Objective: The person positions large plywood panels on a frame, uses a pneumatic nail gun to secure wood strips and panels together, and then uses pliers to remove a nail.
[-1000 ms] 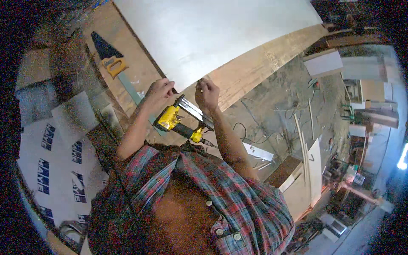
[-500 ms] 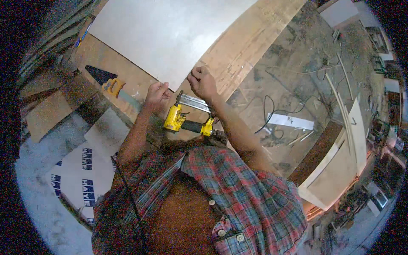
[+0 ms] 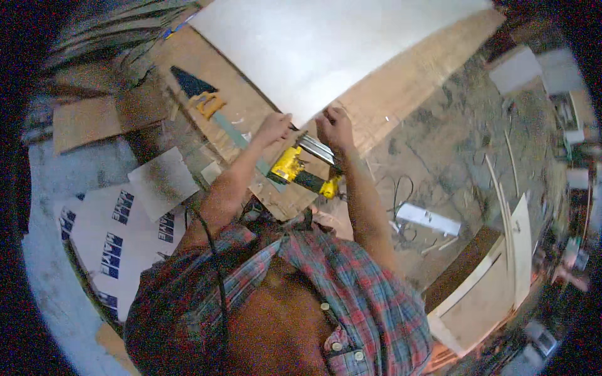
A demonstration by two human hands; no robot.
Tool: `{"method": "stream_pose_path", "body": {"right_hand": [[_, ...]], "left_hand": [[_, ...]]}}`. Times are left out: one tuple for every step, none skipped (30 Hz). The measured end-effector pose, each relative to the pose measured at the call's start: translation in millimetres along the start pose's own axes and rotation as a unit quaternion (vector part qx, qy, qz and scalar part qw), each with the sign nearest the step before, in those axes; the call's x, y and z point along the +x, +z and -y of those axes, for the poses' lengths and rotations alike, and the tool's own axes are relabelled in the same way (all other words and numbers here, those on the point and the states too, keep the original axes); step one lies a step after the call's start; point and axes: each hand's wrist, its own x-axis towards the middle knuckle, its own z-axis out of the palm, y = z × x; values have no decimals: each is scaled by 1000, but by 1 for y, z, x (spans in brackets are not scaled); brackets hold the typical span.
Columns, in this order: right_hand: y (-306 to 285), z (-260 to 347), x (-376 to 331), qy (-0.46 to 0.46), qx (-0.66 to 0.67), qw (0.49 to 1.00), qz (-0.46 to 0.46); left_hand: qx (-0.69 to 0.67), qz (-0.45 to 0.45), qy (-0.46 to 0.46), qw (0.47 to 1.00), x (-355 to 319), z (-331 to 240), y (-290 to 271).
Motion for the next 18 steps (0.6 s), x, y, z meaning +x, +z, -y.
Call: {"method": "stream_pose_path", "body": {"right_hand": [[1, 4, -1, 13, -3, 999, 34], [3, 8, -2, 27, -6, 999, 33], [6, 11, -2, 12, -22, 999, 31], [8, 15, -3, 48, -47, 997, 22], [11, 18, -3, 45, -20, 998, 34], [14, 19, -2, 91, -2, 994, 55], [17, 19, -1, 70, -45, 995, 60], [20, 18, 0, 37, -78, 995, 46], [23, 15, 2, 87, -54, 990, 96], [25, 12, 5, 114, -28, 988, 102], [28, 8, 8, 102, -23, 988, 115], [31, 4, 11, 127, -44, 986, 96], [34, 2, 13, 119, -22, 987, 104], [37, 1, 15, 176, -39, 978, 105], [39, 2, 17, 143, -28, 983, 111], [42, 5, 19, 146, -88, 980, 106], [45, 11, 19, 161, -160, 971, 75], [48, 17, 18, 154, -154, 971, 103]], "left_hand": [[35, -23, 35, 999, -3, 2, 1], [22, -17, 63, 998, -8, 5, 0], [42, -28, 85, 995, -15, 10, -1], [74, -48, 98, 991, -23, 15, -2], [30, -42, 133, 990, -33, 23, -8], [-4, -21, 164, 986, -43, 30, -16], [-21, -46, 178, 983, -53, 40, -29], [-53, -53, 192, 978, -63, 53, -47], [-95, -59, 221, 969, -74, 69, -67], [-89, -62, 211, 971, -84, 87, -91], [-124, -113, 222, 960, -95, 108, -118], [-166, -155, 237, 945, -106, 133, -145], [-174, -195, 248, 933, -117, 160, -175], [-198, -207, 244, 926, -126, 190, -206], [-204, -207, 189, 938, -143, 227, -239], [-229, -223, 128, 939, -155, 262, -268], [-254, -246, 119, 928, -173, 299, -294], [-146, -328, 93, 929, -190, 336, -318]]}}
